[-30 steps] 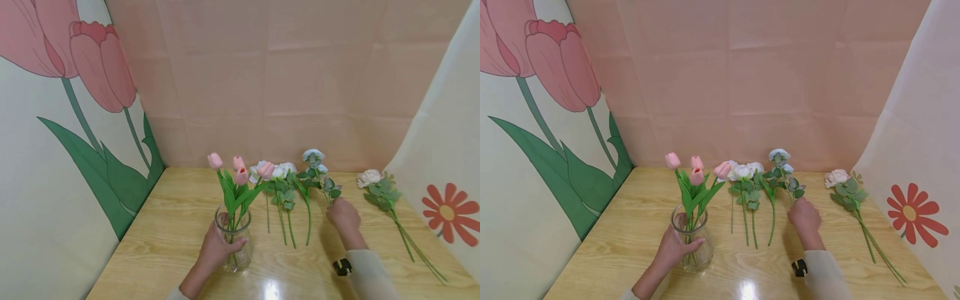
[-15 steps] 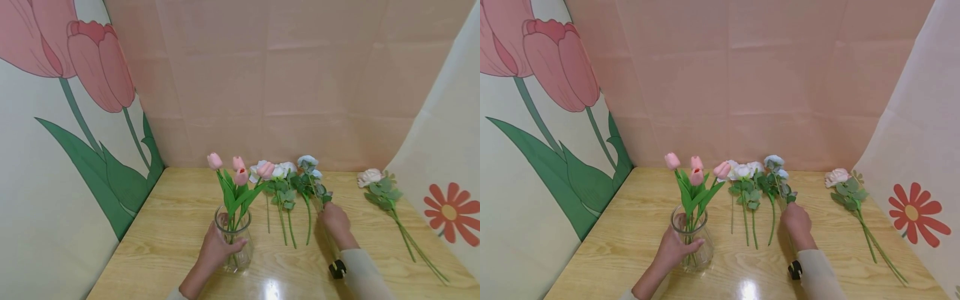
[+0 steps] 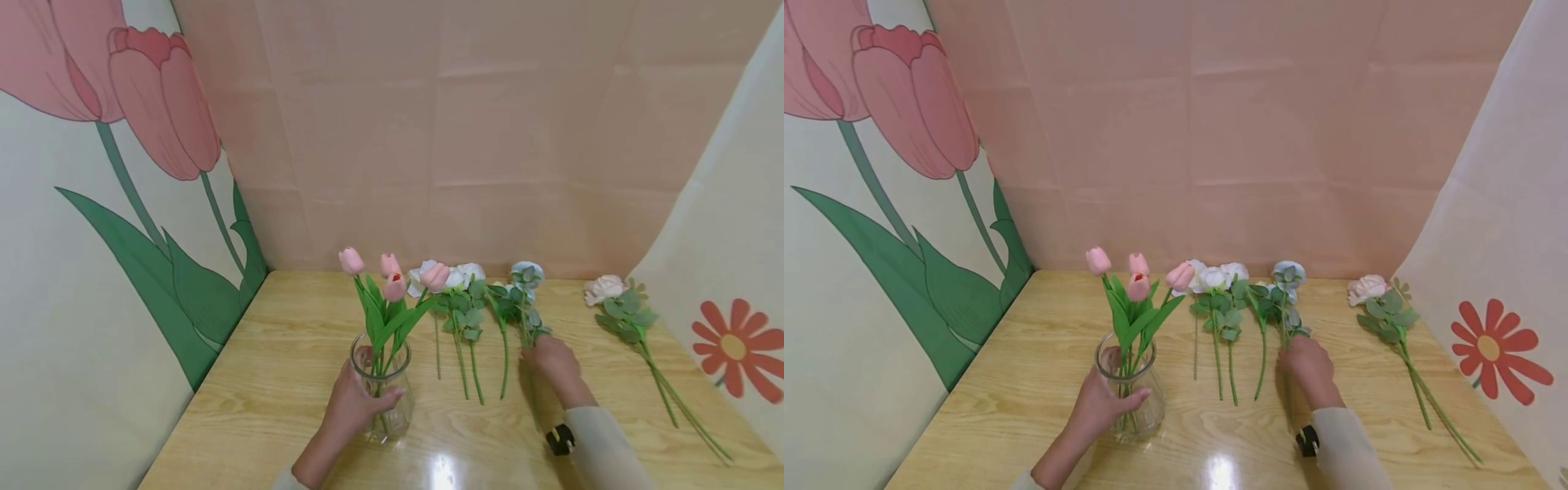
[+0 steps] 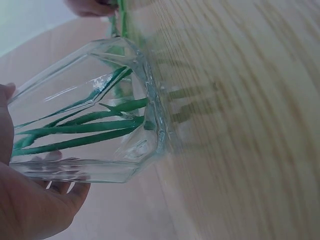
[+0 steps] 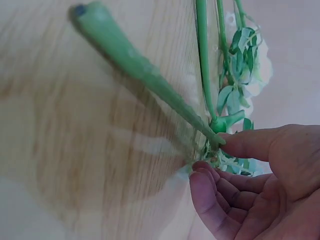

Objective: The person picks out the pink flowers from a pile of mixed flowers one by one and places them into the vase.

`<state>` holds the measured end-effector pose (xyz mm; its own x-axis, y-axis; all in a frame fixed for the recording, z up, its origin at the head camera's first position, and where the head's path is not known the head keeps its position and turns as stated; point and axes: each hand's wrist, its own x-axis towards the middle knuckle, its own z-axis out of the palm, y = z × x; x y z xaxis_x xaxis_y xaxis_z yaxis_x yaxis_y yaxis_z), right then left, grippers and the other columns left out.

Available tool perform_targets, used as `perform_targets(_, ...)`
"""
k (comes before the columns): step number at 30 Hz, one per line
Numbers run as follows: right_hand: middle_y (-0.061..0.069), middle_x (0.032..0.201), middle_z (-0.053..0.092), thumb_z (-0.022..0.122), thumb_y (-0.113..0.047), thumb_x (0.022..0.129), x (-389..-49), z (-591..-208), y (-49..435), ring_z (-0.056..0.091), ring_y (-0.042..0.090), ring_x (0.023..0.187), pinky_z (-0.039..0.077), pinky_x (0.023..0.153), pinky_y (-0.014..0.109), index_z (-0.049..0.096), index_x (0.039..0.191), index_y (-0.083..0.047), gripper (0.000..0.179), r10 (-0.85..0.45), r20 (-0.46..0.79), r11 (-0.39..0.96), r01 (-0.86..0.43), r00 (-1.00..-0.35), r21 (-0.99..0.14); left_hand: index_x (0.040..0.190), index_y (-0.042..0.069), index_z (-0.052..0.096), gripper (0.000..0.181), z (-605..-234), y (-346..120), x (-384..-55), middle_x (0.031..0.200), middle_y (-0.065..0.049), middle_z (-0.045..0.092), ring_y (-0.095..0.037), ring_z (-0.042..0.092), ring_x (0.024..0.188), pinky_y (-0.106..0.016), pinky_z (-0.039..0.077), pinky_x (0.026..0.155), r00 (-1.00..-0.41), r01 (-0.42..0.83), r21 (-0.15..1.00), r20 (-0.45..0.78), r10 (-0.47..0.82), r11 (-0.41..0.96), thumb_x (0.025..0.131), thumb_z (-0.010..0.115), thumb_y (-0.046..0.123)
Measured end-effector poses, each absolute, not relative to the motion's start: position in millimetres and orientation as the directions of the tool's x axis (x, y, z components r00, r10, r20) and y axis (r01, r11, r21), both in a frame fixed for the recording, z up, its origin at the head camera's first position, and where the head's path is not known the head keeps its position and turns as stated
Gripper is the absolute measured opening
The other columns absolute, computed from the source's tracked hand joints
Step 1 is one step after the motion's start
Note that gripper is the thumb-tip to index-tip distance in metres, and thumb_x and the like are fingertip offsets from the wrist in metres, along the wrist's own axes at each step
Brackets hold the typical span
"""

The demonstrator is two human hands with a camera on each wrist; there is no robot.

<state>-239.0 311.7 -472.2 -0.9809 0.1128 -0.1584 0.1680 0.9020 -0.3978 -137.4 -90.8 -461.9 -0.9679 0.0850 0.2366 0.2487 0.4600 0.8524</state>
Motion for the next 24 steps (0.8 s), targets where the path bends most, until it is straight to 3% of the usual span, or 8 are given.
perform_targets(5, 0.029, 0.098, 0.063, 0.06, -0.03, 0.095, -236.7, -469.1, 321.1, 0.06, 0.035, 0.078, 0.05, 0.062, 0.045, 0.063, 0.105, 0.008, 0.039, 0.118, -0.185, 0.896, 0.185, -0.976, -0.403, 0.143, 0.017, 0.046, 0.089, -461.7, -91.2, -137.7, 0.133, -0.007, 0.058, -0.028, 0.057, 0.122, -0.057, 0.047, 0.104, -0.966, 0.257, 0.851, 0.242, 0.092, 0.457, 0.071, 0.089, 0.048)
perform_targets(11, 0.039, 0.126, 0.056, 0.058, -0.033, 0.099, -235.3, -459.0, 349.0, 0.06, 0.053, 0.101, 0.053, 0.075, 0.057, 0.053, 0.129, 0.015, 0.057, 0.094, -0.164, 0.918, 0.15, -0.982, -0.368, 0.144, 0.017, 0.046, 0.091, -460.9, -91.9, -138.2, 0.133, -0.007, 0.058, -0.029, 0.058, 0.122, -0.056, 0.048, 0.103, -0.968, 0.248, 0.846, 0.237, 0.085, 0.471, 0.07, 0.089, 0.05)
perform_targets(17, 0.041, 0.124, 0.055, 0.061, -0.028, 0.096, -230.0, -457.6, 400.5, 0.057, 0.058, 0.105, 0.052, 0.079, 0.062, 0.052, 0.126, 0.02, 0.057, 0.118, -0.111, 0.934, 0.148, -0.987, -0.324, 0.143, 0.018, 0.046, 0.09, -461.1, -92.5, -139.0, 0.133, -0.007, 0.058, -0.028, 0.059, 0.121, -0.055, 0.048, 0.103, -0.969, 0.245, 0.849, 0.23, 0.09, 0.468, 0.07, 0.088, 0.051)
perform_targets(24, 0.042, 0.113, 0.057, 0.062, -0.026, 0.092, -214.7, -461.0, 452.5, 0.06, 0.055, 0.091, 0.053, 0.066, 0.057, 0.055, 0.119, 0.017, 0.051, 0.203, -0.131, 0.928, 0.233, -0.97, -0.29, 0.143, 0.018, 0.046, 0.09, -461.0, -92.6, -139.5, 0.133, -0.007, 0.058, -0.029, 0.059, 0.121, -0.056, 0.048, 0.103, -0.969, 0.246, 0.848, 0.229, 0.095, 0.469, 0.071, 0.089, 0.05)
